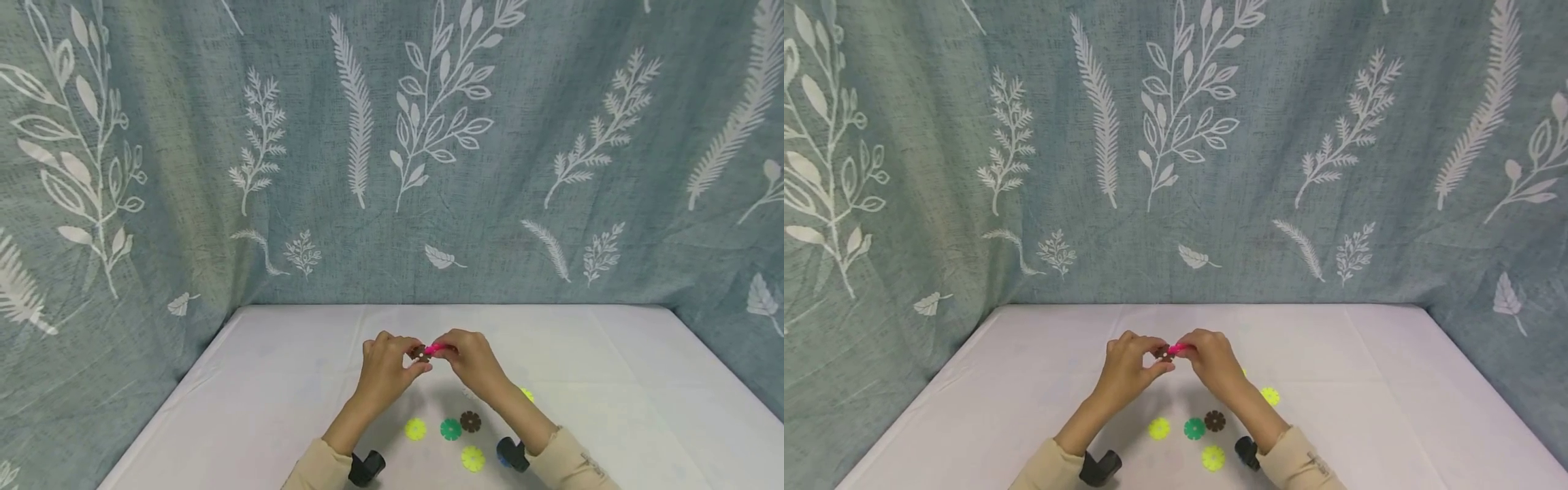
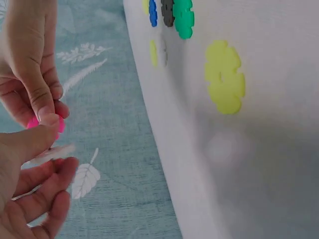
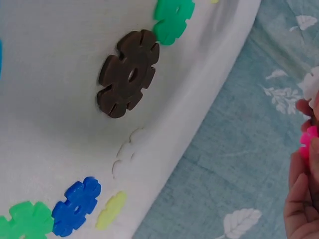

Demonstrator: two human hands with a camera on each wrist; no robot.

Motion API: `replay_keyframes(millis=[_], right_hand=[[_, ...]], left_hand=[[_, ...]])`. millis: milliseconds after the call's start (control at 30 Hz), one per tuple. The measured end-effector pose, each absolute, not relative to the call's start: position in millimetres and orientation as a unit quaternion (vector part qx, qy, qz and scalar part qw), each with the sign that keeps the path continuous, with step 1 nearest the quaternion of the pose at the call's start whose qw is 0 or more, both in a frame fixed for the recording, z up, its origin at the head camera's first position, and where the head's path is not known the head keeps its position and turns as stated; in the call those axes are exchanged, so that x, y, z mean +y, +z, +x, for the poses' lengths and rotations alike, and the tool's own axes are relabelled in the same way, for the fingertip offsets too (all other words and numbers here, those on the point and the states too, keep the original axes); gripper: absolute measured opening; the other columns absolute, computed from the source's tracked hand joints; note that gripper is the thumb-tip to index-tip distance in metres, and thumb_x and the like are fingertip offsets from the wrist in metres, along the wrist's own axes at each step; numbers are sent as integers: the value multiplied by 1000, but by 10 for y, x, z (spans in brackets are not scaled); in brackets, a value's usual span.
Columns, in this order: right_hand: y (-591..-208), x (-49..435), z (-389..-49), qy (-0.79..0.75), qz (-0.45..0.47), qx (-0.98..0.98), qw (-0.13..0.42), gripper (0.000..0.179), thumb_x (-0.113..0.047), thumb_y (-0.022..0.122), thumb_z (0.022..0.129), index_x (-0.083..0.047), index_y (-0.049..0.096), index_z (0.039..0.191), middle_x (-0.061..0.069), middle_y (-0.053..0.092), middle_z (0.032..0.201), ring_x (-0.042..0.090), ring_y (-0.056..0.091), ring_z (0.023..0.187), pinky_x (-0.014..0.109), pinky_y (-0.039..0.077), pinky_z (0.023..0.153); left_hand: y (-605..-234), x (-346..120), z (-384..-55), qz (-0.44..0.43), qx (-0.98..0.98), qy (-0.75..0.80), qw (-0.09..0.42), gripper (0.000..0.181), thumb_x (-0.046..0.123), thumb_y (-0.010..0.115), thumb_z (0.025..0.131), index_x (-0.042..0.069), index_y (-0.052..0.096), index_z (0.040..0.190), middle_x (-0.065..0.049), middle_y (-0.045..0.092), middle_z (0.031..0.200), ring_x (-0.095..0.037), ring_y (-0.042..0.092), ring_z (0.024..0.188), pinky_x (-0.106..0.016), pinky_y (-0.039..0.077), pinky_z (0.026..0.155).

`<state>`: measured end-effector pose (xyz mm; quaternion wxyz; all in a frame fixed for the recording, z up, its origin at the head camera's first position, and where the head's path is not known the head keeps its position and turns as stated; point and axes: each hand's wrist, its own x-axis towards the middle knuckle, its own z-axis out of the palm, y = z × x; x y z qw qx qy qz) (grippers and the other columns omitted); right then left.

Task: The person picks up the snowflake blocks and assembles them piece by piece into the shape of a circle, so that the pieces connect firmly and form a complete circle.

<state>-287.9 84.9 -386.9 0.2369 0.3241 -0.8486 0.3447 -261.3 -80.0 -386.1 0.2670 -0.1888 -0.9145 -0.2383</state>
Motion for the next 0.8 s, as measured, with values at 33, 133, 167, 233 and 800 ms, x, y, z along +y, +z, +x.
replay_keyframes(millis=[33, 133, 167, 233, 800], right_hand=[[-3867, 857, -2887, 356, 322, -847, 229, 7, 1, 70, 74, -2, 69, 80, 5, 69, 74, 10, 62, 65, 17, 50, 63], [-3868, 872, -2903, 375, 317, -846, 207, 7, 1, 69, 75, -3, 67, 81, 6, 69, 75, 8, 61, 65, 16, 49, 62], [-3873, 874, -2906, 375, 318, -847, 201, 6, 1, 69, 76, -3, 67, 81, 6, 69, 75, 8, 60, 65, 16, 49, 61], [-3886, 874, -2909, 375, 321, -848, 193, 5, 1, 68, 77, -3, 66, 79, 5, 69, 74, 7, 58, 63, 16, 48, 60], [-3944, 768, -2664, 272, 272, -923, 21, 6, -7, 67, 80, -2, 68, 81, 4, 67, 74, 12, 58, 64, 29, 49, 59]], left_hand=[[-3854, -799, -2609, -185, -916, -238, 265, 25, 33, 78, 68, 15, 71, 83, 6, 68, 73, -12, 47, 71, -33, 29, 69], [-3842, -799, -2603, -177, -921, -222, 266, 31, 37, 78, 68, 14, 71, 87, 6, 69, 75, -13, 50, 72, -35, 30, 70], [-3840, -800, -2603, -178, -922, -217, 268, 34, 38, 78, 68, 14, 71, 91, 6, 69, 76, -13, 51, 73, -36, 30, 70], [-3835, -798, -2604, -183, -920, -210, 275, 39, 39, 78, 68, 13, 71, 97, 5, 71, 82, -15, 54, 78, -38, 31, 73], [-3836, -891, -2686, -185, -913, -241, 273, 6, 18, 75, 74, 16, 71, 70, 6, 68, 68, -16, 55, 76, -33, 36, 69]])
